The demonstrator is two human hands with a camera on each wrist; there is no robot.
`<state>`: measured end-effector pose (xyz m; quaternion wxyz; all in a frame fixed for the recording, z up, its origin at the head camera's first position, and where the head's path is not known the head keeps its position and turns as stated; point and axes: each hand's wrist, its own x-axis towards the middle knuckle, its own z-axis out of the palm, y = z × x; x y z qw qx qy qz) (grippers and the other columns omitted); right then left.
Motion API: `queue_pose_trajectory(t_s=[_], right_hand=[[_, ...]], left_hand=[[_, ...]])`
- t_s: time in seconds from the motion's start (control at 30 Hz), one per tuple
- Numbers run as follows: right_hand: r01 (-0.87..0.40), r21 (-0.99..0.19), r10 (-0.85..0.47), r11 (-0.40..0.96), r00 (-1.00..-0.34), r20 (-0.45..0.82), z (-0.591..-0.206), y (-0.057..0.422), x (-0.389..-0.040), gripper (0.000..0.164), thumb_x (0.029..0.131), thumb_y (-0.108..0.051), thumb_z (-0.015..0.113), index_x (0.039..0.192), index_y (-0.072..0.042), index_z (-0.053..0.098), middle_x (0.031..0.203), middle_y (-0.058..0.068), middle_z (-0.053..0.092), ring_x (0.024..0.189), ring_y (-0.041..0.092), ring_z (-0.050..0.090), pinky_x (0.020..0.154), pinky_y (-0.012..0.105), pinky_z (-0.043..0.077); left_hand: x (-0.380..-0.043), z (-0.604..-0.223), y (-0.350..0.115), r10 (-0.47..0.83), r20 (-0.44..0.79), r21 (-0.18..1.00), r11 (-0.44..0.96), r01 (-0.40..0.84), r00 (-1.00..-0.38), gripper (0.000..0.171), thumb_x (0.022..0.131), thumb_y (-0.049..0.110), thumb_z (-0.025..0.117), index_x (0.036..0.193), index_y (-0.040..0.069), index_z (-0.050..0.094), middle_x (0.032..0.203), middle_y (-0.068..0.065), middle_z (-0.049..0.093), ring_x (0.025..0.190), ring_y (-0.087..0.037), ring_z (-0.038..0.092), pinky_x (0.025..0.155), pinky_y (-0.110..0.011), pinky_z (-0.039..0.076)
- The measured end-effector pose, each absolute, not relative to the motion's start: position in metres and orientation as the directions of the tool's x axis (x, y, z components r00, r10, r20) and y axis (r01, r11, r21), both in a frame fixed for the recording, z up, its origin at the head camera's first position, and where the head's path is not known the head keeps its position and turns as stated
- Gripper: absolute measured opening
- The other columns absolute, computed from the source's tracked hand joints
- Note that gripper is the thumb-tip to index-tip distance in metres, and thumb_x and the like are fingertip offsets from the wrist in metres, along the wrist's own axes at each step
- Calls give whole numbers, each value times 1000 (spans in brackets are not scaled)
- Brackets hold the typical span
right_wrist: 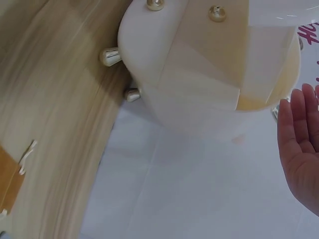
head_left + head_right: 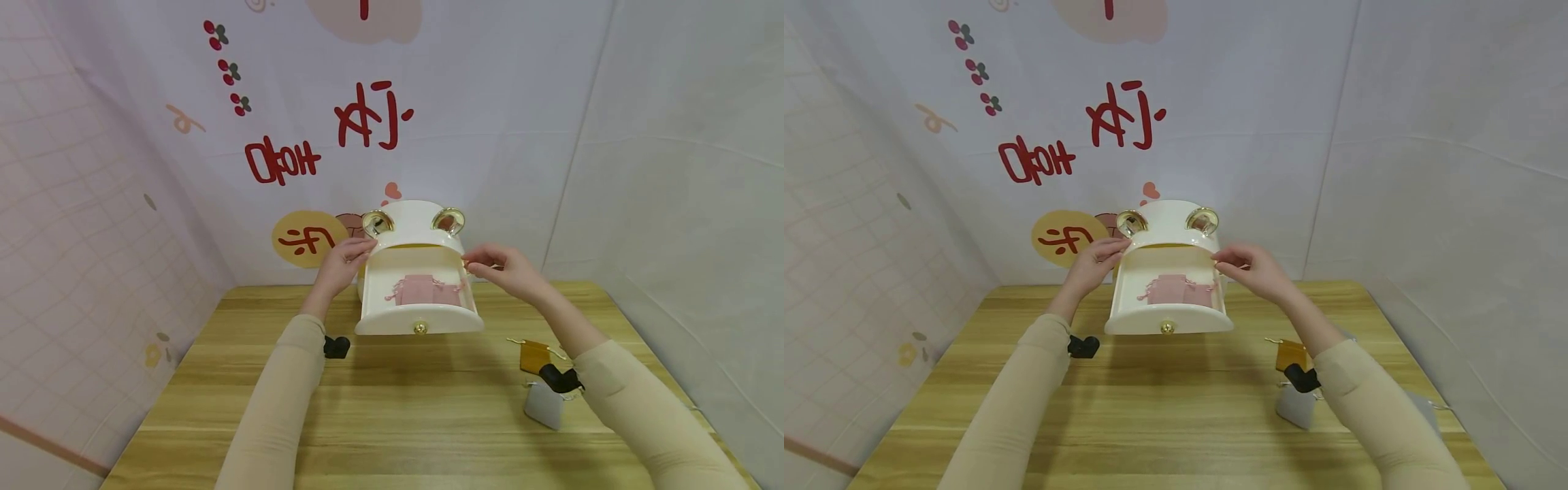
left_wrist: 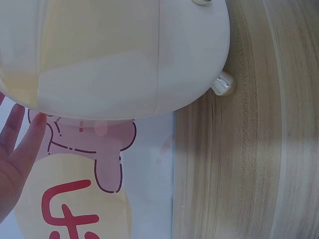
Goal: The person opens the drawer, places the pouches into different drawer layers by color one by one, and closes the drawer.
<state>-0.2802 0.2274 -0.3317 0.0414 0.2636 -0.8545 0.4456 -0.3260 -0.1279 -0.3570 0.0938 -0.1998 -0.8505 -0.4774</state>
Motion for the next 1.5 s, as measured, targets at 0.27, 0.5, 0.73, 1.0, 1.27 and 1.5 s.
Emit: queue_pose_trajectory(t_s=[0.27,0.5,0.73,1.0,1.27,1.5], right_hand=[[-425,-782,-417,457,-878,234,-341,245,-266,29,99,-21,64,122,-5,67,112,11,69,99,24,65,85,33,55],[-397,-824,-437,404,-875,208,-352,260,-252,28,100,-18,63,122,0,64,111,12,69,100,22,67,85,33,56],[-300,-887,-448,350,-886,123,-360,270,-239,36,100,-19,63,127,4,59,120,18,66,110,31,65,88,33,55],[-267,-909,-475,320,-875,90,-367,274,-226,35,99,-14,63,128,6,58,121,24,64,109,29,66,89,37,55],[-281,-901,-481,331,-871,95,-365,271,-212,33,98,-13,64,125,5,59,117,26,65,103,24,68,86,30,56],[-355,-875,-507,330,-848,154,-360,261,-200,28,97,-11,65,123,-1,63,112,19,68,98,20,69,84,33,56]], left_hand=[[-327,-358,-128,245,351,771,472,428,-904,33,101,14,58,134,16,66,134,-4,57,127,-24,50,103,-40,45],[-326,-357,-128,254,356,769,468,436,-899,33,102,14,58,134,15,65,134,-5,57,126,-25,51,103,-41,45],[-326,-357,-129,256,357,764,474,439,-898,33,101,15,58,134,15,65,135,-4,57,127,-25,50,103,-42,45],[-328,-358,-128,258,345,769,474,429,-902,34,102,16,58,135,17,65,135,-4,56,127,-24,50,103,-41,45],[-328,-358,-129,263,342,765,479,430,-902,34,102,16,57,135,17,64,136,-4,55,127,-24,50,103,-41,45],[-328,-359,-128,255,355,756,487,437,-899,33,102,15,58,134,17,65,135,-5,56,126,-25,51,103,-41,45]])
